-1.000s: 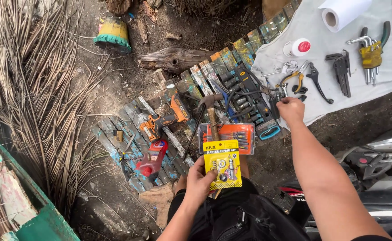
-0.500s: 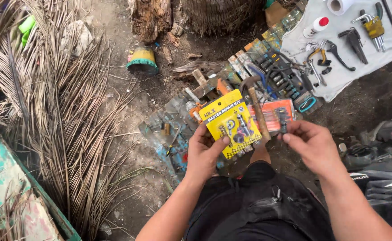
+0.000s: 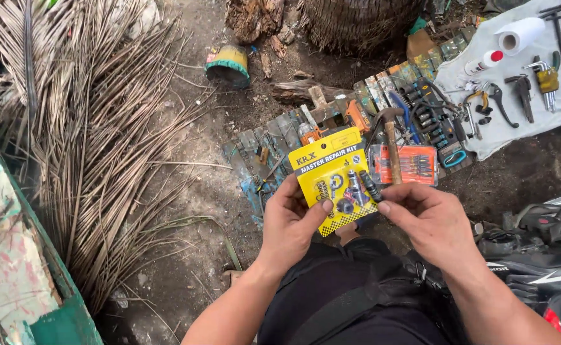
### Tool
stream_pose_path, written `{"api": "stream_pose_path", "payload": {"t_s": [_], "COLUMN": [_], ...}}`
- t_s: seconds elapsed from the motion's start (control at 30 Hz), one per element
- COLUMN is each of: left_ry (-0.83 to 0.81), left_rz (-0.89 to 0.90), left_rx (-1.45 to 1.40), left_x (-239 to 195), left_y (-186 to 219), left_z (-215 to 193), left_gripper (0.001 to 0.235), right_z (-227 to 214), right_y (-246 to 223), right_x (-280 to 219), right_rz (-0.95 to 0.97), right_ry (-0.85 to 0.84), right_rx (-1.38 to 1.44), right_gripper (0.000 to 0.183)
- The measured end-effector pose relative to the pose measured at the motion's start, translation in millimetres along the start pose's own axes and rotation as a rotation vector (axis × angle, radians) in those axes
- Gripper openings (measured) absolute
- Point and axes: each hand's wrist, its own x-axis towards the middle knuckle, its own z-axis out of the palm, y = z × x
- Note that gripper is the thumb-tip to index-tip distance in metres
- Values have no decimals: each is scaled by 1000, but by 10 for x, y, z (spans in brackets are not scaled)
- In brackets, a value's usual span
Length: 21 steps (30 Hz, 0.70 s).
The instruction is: The person holds a packaged master repair kit and displays it to the camera. They then remove a small metal spring from the packaging and wipe it with a white cloth. The person continues to handle the packaging and the spring while standing near a workbench.
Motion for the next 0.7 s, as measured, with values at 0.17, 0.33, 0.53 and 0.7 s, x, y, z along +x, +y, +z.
{"api": "stream_pose_path", "payload": {"t_s": [0.17, 0.33, 0.53, 0.7], "left_ry": [-23, -11, -13, -31], "left_rz": [-49, -51, -44, -12], "left_rx": [-104, -138, -230, -242], "left_x": [-98, -174, -241, -284], "left_y": [-32, 15, -59, -23], "left_z": [-197, -298, -417, -420], "left_gripper": [55, 56, 46, 49], "right_z": [196, 339, 484, 510], "right_y": [-155, -251, -379, -396], "right_x": [-185, -365, -470, -503], "right_rz": [39, -124, -510, -570], "right_ry": [43, 100, 109, 83], "right_rx": [-181, -205, -456, -434], "right_gripper": [20, 22, 23, 25]}}
